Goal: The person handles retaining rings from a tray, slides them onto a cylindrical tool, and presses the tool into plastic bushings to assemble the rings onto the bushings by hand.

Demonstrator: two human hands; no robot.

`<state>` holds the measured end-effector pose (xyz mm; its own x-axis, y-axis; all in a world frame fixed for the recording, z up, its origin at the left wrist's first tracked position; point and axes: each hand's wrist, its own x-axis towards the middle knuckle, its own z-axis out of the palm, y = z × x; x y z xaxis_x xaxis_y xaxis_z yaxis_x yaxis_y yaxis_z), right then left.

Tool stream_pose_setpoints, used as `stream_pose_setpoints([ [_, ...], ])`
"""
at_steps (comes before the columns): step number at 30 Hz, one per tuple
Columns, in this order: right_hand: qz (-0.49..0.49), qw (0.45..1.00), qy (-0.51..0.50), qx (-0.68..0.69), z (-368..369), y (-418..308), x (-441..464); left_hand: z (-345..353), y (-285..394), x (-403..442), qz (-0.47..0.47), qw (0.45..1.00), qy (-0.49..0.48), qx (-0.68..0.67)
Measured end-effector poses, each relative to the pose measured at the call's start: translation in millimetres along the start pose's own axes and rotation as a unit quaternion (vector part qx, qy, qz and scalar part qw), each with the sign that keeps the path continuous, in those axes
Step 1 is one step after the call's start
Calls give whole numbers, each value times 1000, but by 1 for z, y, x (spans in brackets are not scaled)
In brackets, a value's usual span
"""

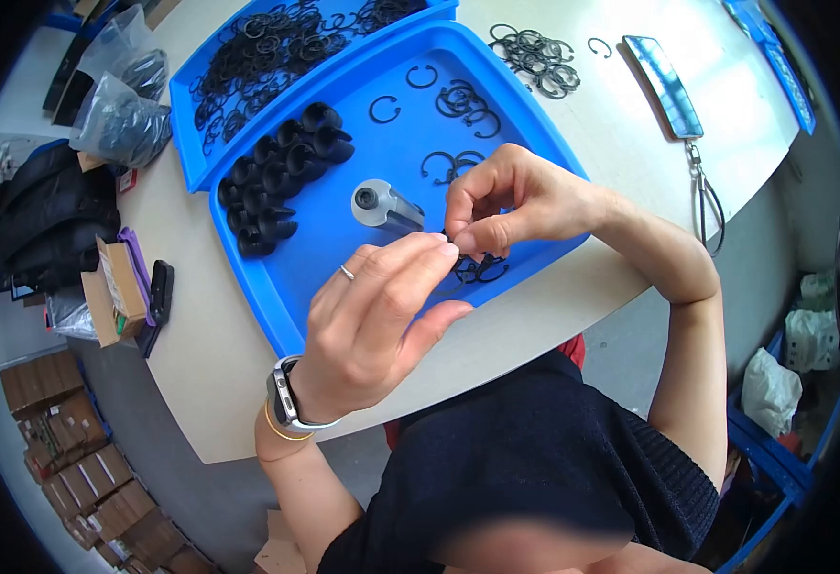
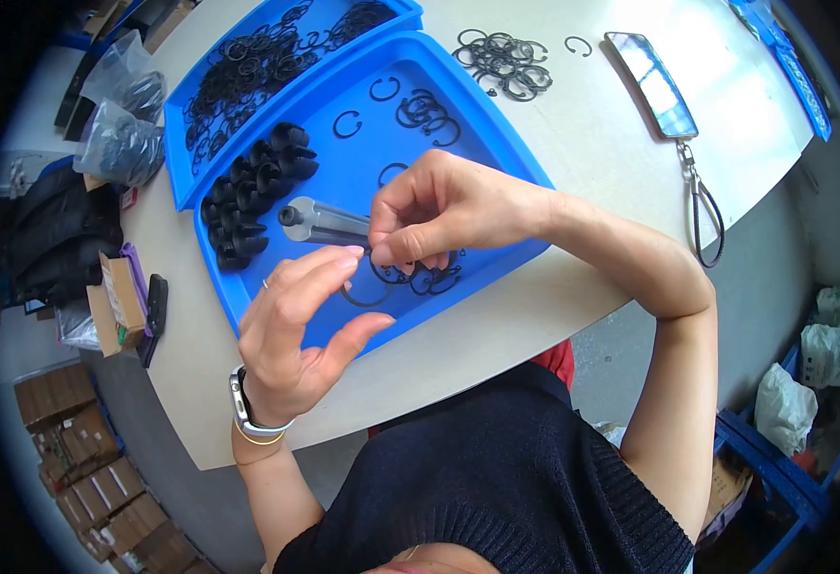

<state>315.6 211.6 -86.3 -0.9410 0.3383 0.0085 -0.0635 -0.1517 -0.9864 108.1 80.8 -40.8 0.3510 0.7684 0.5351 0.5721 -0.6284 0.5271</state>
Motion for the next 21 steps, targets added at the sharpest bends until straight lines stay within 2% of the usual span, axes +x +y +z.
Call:
stream_pose_setpoints([
  [2, -4, 1000, 1, -2, 2, 0, 0, 2, -1, -3, 14, 999, -16, 47],
  [15, -9, 1000, 11, 11, 6, -2, -1, -2, -1, -7, 12, 1000, 7, 14],
  [21, -3, 999, 34, 13, 5, -4, -1, -18, -13, -3, -7, 997, 71, -3],
])
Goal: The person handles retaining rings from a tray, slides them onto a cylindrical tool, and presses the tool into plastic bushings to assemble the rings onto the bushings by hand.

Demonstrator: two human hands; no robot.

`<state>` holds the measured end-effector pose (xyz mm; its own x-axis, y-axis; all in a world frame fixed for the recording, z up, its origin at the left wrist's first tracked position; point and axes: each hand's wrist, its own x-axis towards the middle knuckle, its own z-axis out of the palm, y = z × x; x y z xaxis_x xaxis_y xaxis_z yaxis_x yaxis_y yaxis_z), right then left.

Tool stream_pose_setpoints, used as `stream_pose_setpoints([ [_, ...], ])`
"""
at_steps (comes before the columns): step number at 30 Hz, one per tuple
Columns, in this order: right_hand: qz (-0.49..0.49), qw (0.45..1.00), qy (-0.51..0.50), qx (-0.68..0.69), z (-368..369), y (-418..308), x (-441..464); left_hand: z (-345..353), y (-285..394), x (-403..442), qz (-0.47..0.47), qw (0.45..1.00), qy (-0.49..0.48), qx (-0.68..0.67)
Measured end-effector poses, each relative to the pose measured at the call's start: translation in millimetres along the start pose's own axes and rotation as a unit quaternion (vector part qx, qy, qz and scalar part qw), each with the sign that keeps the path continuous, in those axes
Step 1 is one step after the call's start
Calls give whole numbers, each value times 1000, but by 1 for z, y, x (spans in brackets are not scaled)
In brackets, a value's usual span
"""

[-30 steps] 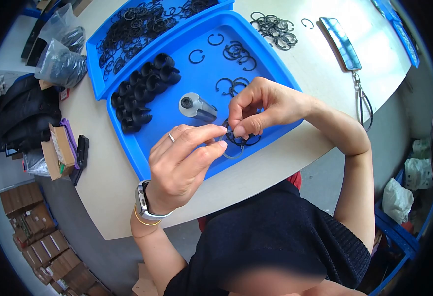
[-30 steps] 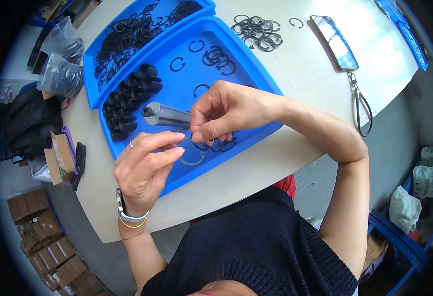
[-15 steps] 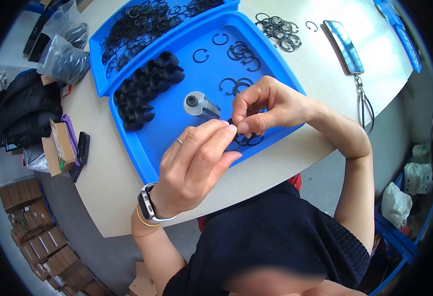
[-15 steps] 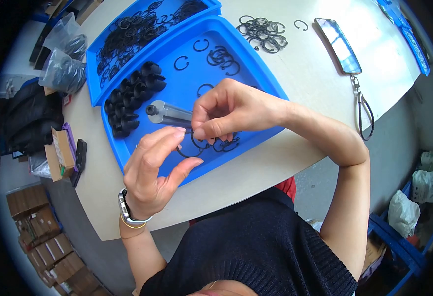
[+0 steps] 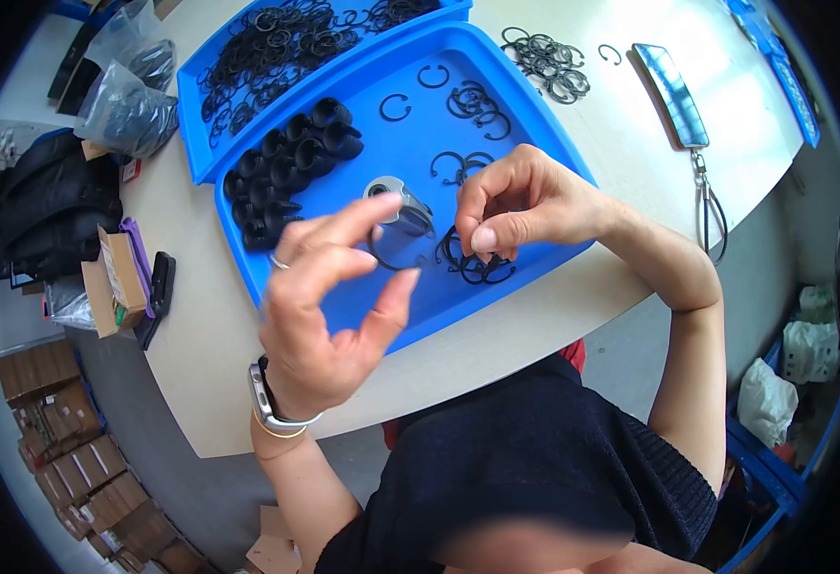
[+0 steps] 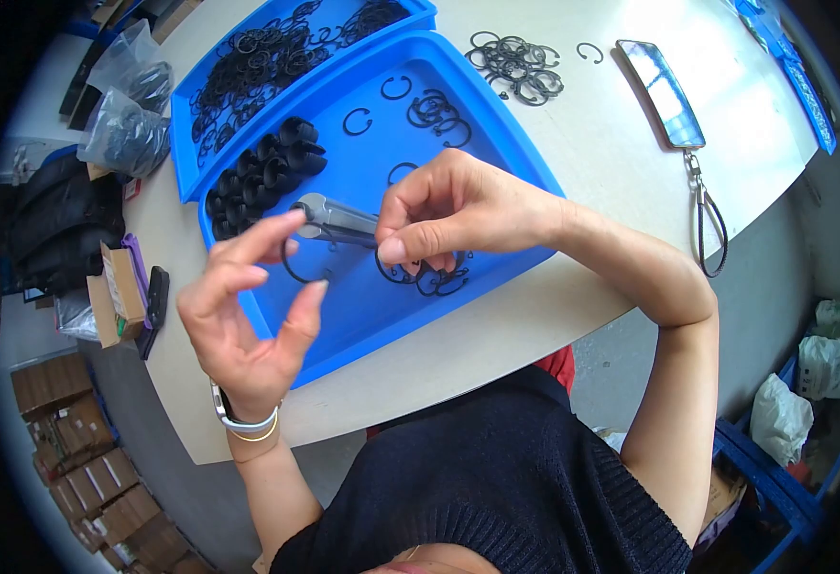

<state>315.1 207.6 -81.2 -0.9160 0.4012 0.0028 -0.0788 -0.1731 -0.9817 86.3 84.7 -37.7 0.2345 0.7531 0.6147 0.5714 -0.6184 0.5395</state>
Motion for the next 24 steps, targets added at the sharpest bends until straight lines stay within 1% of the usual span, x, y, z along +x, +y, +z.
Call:
stream_pose_setpoints([
  [3, -4, 1000, 3, -1, -1, 1, 1, 1, -7, 2, -31, 999, 38, -10],
  [6, -6, 1000, 0, -5, -2, 1, 1, 2, -16, 3, -35, 999, 33, 12],
  [13, -8, 1000, -5, -8, -1, 1, 1, 5, -25, 2, -56, 998, 5, -4],
  [24, -15, 1000, -15, -7, -2, 3, 2, 7, -26, 3, -67, 998, 10, -17],
])
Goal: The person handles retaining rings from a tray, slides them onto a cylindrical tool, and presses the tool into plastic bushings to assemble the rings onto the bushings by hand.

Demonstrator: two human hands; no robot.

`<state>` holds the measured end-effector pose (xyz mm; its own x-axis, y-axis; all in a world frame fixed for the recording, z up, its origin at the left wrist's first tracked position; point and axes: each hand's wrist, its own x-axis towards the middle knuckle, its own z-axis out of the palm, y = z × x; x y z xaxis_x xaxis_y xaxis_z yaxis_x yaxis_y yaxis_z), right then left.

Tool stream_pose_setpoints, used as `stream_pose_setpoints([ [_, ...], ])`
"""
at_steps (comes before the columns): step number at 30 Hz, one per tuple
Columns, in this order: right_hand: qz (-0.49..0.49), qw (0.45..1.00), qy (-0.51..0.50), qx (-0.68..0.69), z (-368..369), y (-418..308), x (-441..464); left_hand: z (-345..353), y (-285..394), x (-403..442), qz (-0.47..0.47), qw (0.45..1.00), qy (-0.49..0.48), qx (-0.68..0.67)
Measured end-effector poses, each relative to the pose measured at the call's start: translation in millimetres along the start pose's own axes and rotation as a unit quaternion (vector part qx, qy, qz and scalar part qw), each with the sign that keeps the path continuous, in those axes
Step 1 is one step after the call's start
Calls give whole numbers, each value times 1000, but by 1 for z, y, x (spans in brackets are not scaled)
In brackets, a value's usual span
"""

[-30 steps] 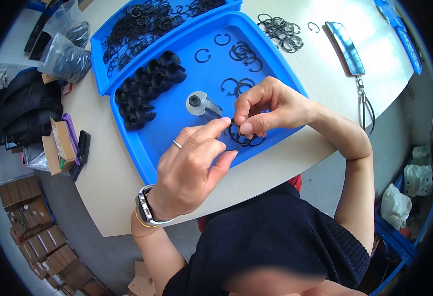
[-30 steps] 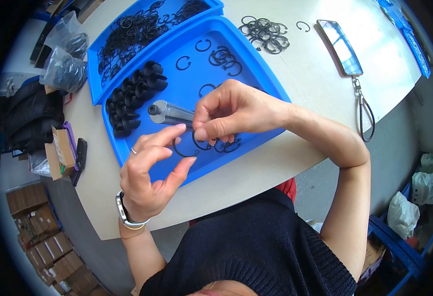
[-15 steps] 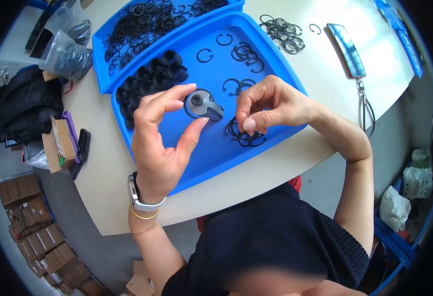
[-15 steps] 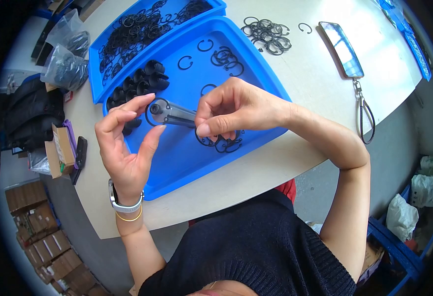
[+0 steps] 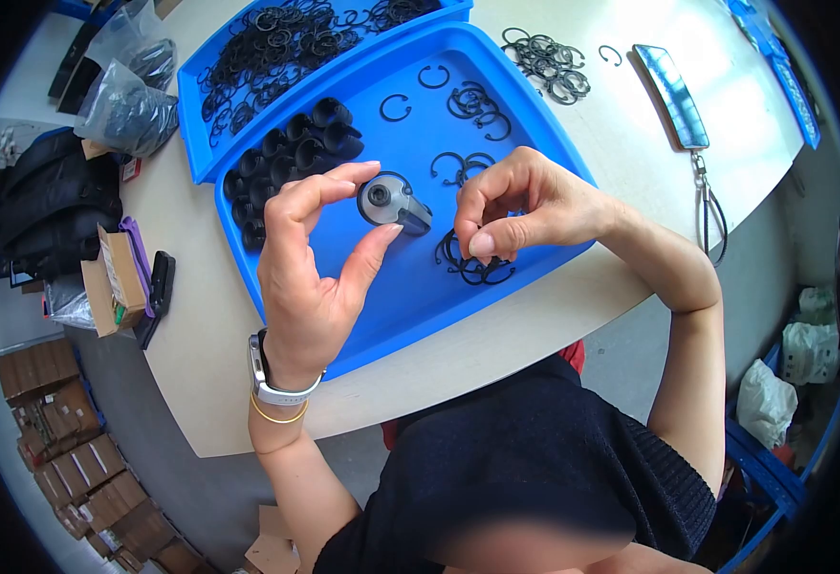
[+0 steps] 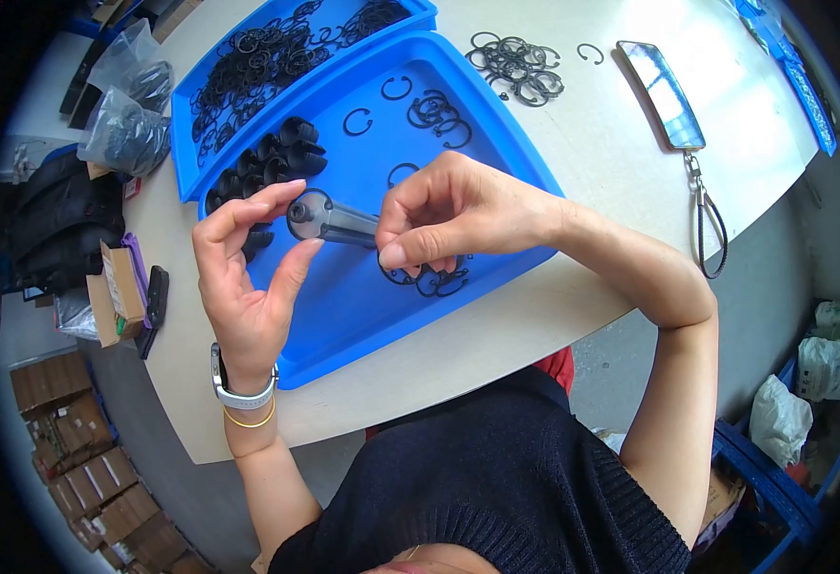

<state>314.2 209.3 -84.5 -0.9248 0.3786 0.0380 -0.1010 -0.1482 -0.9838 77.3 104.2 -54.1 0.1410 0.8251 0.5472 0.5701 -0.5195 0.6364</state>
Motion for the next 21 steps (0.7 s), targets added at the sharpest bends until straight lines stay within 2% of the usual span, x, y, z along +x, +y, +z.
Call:
stream_pose_setpoints([
  [11, -4, 1000, -4, -17, -2, 0, 0, -3, 5, 4, 7, 999, -1, 36],
  [13, 11, 1000, -1, -11, -2, -3, 0, -6, 11, 6, 44, 991, 38, 121],
  [16, 12, 1000, -6, 20, -3, -3, 1, -9, 24, -2, 57, 992, 39, 110],
  [19, 43, 998, -13, 37, -1, -7, -1, -5, 37, -8, 16, 998, -36, 58],
  [21, 49, 998, -20, 34, 1, -9, -2, 1, 40, -9, 2, 997, -44, 58],
])
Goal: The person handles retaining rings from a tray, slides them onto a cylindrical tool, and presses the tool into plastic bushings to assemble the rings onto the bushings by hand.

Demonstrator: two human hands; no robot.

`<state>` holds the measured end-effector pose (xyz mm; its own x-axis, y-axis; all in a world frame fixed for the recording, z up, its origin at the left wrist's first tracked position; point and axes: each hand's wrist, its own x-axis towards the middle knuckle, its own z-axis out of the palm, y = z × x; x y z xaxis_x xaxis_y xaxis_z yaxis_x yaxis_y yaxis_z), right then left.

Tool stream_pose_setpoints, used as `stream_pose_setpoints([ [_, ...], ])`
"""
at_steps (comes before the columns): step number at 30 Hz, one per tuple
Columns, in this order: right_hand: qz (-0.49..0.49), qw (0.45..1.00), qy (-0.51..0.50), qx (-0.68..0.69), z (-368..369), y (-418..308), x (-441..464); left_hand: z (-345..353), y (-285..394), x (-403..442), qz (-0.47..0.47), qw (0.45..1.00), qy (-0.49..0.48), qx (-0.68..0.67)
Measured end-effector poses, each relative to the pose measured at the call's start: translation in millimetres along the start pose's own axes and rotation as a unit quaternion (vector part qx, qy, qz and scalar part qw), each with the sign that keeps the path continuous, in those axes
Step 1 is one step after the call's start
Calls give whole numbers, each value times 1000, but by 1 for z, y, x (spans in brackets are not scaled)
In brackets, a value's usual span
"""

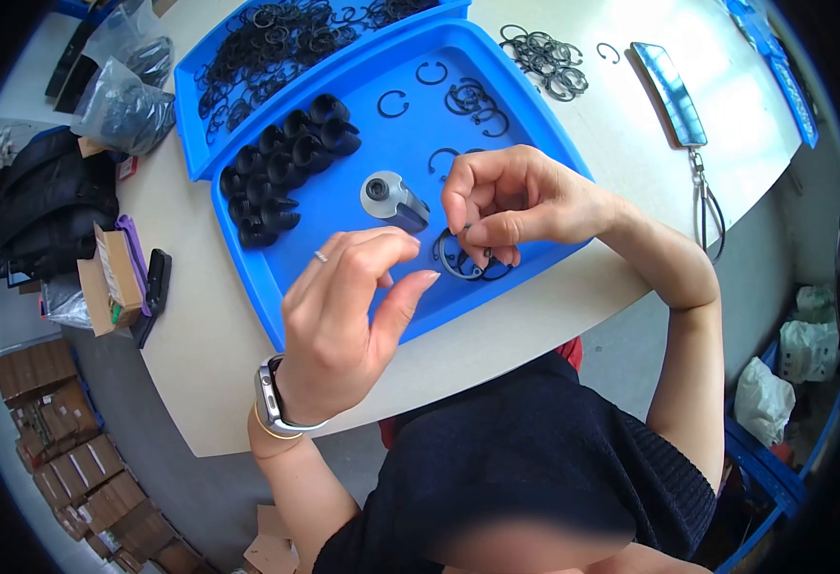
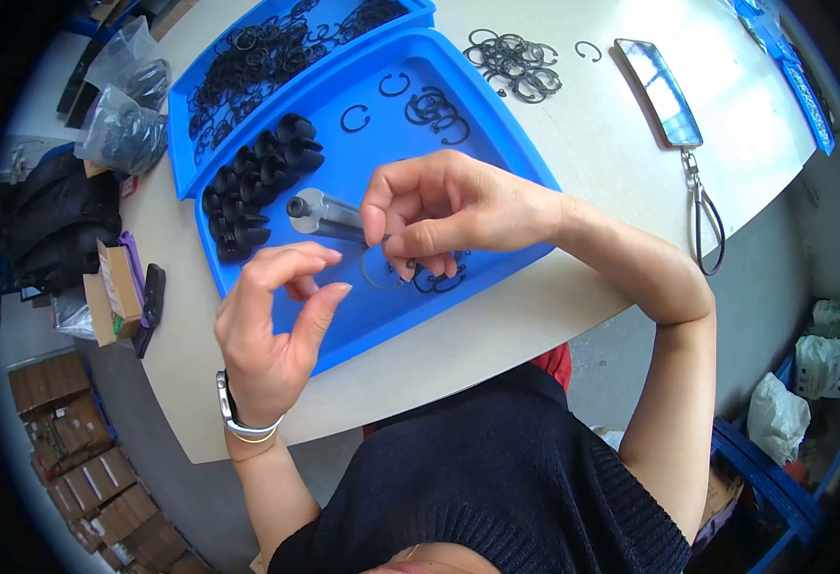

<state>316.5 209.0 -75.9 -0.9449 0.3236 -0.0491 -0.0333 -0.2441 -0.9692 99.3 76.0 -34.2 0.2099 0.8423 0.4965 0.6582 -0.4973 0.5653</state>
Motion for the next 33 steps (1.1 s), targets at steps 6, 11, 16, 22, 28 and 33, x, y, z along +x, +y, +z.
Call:
stream_pose_setpoints([
  [6, -9, 1000, -18, -1, 5, 2, -1, 10, 0, -5, -170, 967, -79, -171],
  [11, -21, 1000, -7, 5, 5, -1, -2, 9, -3, -4, -138, 974, -62, -171],
  [16, -7, 1000, 15, -13, 0, 5, 2, 7, -4, 4, 51, 998, -21, -9],
  [22, -4, 999, -32, -34, -2, 12, 3, 7, -12, 3, 136, 990, -35, 25],
  [28, 4, 1000, -12, -13, -2, 5, 1, 10, -9, 4, 138, 990, -29, 20],
  [33, 15, 1000, -3, -4, 1, 4, 0, 13, -3, 1, 107, 993, -38, 29],
])
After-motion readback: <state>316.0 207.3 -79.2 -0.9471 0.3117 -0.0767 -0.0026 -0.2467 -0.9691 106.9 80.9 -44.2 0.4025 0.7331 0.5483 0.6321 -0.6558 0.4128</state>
